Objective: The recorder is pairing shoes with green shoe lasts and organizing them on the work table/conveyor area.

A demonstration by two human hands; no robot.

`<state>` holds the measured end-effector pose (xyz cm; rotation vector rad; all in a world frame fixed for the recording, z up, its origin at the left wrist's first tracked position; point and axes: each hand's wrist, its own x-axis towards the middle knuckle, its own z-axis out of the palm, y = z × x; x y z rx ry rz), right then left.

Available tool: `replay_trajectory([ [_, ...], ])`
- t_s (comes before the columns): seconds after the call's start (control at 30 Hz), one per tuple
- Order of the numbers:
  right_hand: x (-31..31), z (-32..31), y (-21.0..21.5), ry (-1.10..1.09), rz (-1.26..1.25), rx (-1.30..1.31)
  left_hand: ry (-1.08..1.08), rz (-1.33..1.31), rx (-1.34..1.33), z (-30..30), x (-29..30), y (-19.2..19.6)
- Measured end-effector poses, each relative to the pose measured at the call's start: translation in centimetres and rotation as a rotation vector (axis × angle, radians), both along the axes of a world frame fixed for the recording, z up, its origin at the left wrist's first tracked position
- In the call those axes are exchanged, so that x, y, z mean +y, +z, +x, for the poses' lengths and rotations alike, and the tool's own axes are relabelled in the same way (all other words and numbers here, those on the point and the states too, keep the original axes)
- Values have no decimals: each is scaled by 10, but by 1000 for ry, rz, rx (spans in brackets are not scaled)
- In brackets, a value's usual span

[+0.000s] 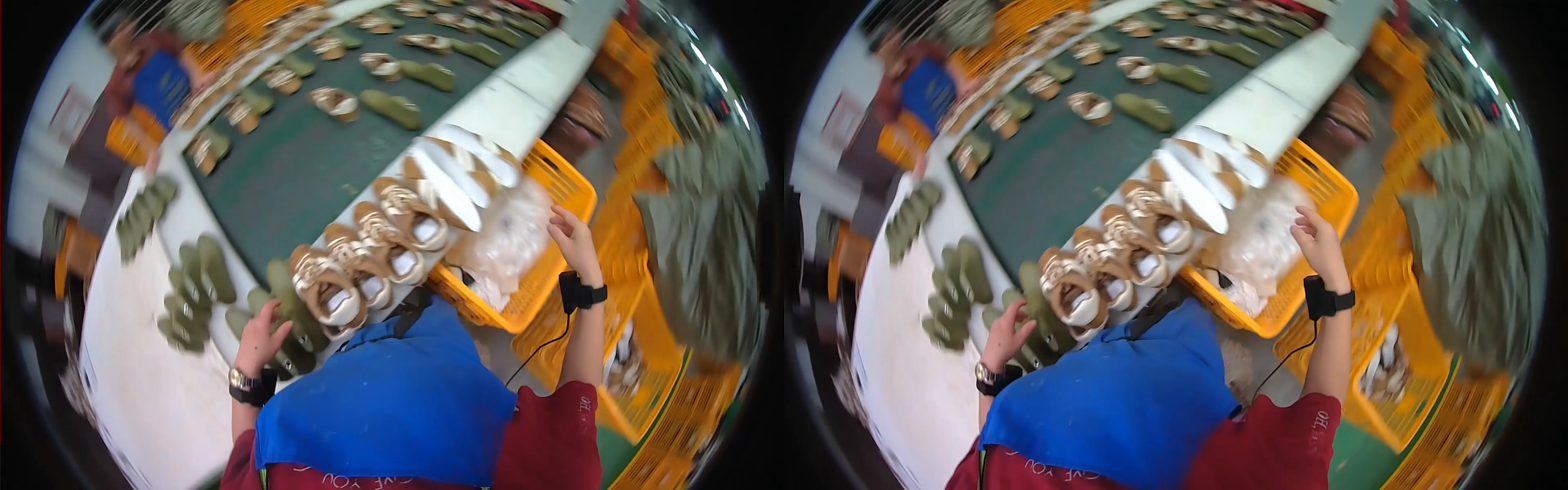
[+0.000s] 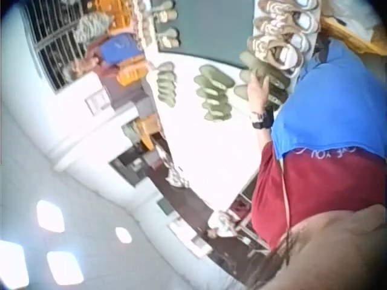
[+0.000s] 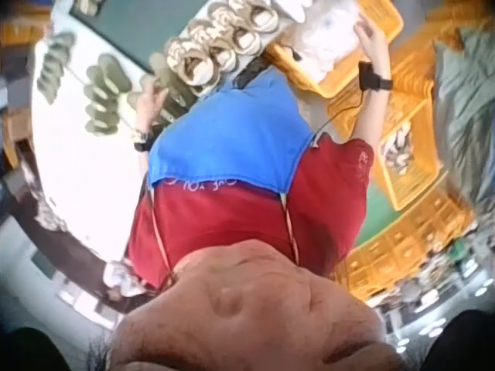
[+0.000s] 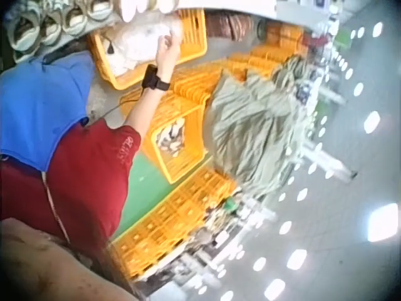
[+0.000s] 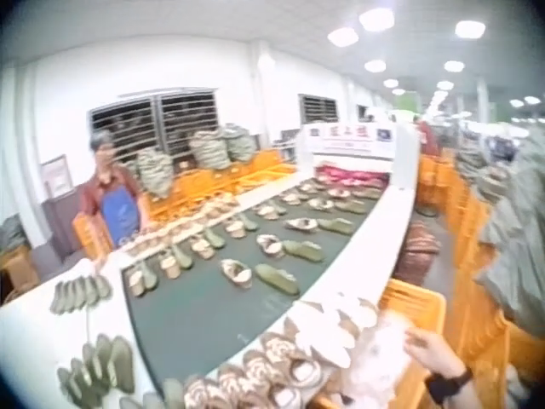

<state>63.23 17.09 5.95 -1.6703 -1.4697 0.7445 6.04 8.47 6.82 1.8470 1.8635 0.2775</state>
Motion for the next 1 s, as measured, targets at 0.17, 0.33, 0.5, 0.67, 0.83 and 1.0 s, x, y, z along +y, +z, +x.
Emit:
replay_trajectory([
  [0.17,24,-239,168,878,369,193,247,58,-10,-37,-85,5],
  [0.33,-66,-386,246,2229,201,564,319,67,-58,-48,-118,-14],
  [0.5,-151,-440,252,2303,386,1099,543,164,-51,-52,-181,-31],
  [0.67,-145,-479,260,1812,921,1002,646,167,-98,-61,-210,-63],
  [0.83,-101,-516,213,2021,903,-4,597,265,-165,-64,-194,-51],
  [1.0,-32,-481,43,1567,287,-964,478,385,-215,-65,-146,-71],
])
